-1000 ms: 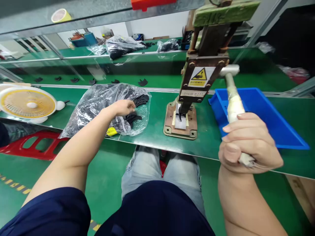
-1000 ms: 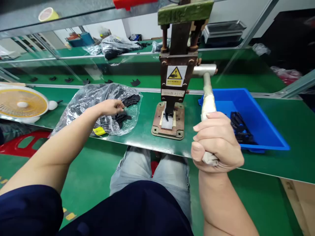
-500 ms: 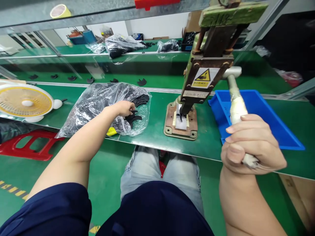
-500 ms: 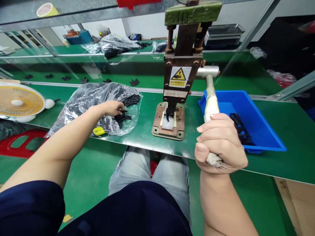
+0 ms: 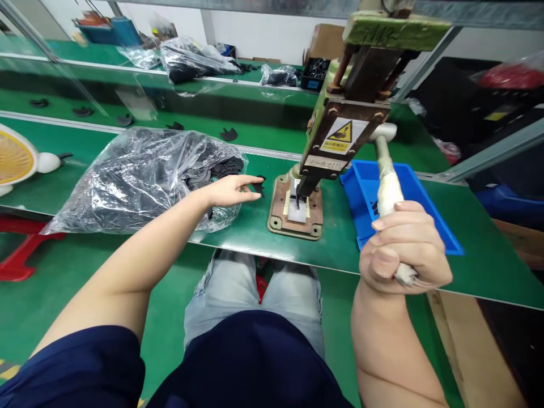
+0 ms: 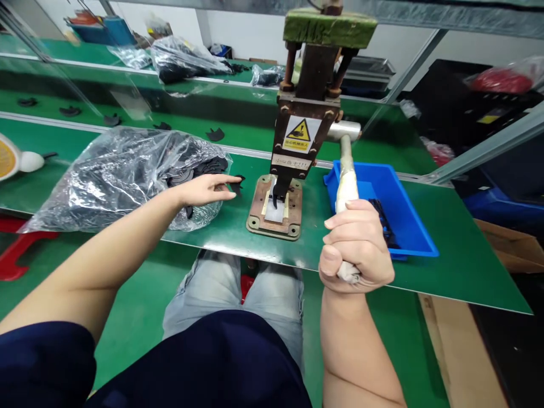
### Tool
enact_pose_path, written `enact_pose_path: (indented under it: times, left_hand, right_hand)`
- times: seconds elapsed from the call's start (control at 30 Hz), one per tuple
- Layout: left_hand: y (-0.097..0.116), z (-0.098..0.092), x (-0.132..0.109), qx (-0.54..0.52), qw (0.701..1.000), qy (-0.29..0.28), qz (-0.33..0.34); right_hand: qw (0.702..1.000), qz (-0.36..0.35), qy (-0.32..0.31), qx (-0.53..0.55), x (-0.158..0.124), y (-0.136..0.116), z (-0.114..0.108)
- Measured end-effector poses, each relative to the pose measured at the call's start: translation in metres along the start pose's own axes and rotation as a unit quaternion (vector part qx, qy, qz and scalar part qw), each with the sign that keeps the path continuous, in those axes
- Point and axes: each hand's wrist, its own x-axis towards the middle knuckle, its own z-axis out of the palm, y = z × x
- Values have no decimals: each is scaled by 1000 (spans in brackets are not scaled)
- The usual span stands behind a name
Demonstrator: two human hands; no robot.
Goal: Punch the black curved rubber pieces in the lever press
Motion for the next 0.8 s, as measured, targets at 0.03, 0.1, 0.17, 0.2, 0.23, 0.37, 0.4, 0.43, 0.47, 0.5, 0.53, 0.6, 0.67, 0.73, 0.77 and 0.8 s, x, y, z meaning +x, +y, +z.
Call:
enact_pose_path:
  times: [0.03, 0.1, 0.17, 0.2, 0.23, 0.37, 0.4, 0.43, 0.47, 0.5, 0.53, 0.6, 0.67, 0.73, 0.77, 0.8]
  left_hand:
    - [0, 10, 5, -35, 999, 9, 11]
    - [0, 29, 18, -93, 994, 57, 25]
    - [1, 45, 30, -139, 985, 97, 16]
    - [3, 51, 35, -161, 982, 102, 3]
    - [6, 56, 39, -185, 978, 97, -13]
    - [20, 67, 52, -263, 963, 42, -51]
    - [24, 69, 54, -273, 960, 34, -56]
    - [26, 71, 56, -278, 958, 30, -62]
    - [29, 74, 58, -280, 957, 28, -67]
    - [30, 76, 60, -279, 957, 28, -71]
    - [31, 78, 62, -277, 958, 27, -73]
    - [30, 82, 66, -270, 960, 31, -75]
    - [29, 83, 68, -263, 961, 37, -74]
    - [29, 83, 69, -260, 962, 36, -72]
    - [29, 83, 70, -261, 962, 33, -71]
    - [29, 82, 70, -262, 962, 30, -72]
  right_hand:
    - [1000, -2, 0, -1, 0, 0, 0]
    - [1000, -9, -2, -3, 0, 0, 1]
    - [1000, -12, -1, -6, 0, -1, 1]
    - [1000, -10, 0, -9, 0, -1, 2]
    - [1000, -7, 4, -11, 0, -1, 2]
    - [1000, -6, 9, -10, -1, 0, 3]
    - [1000, -11, 11, -8, -2, 1, 3]
    - [1000, -13, 14, -7, -2, 1, 3]
    - [1000, -14, 17, -8, -2, 2, 3]
    - [1000, -14, 22, -9, -2, 2, 3]
    - [1000, -11, 24, -12, -2, 2, 3]
    - [1000, -2, 23, -19, -2, 0, 4]
    - [1000, 6, 20, -22, -1, -1, 4]
    - [1000, 11, 21, -20, -1, -3, 4]
    - [1000, 11, 22, -17, -1, -3, 4]
    - [999, 13, 25, -15, -1, -3, 5]
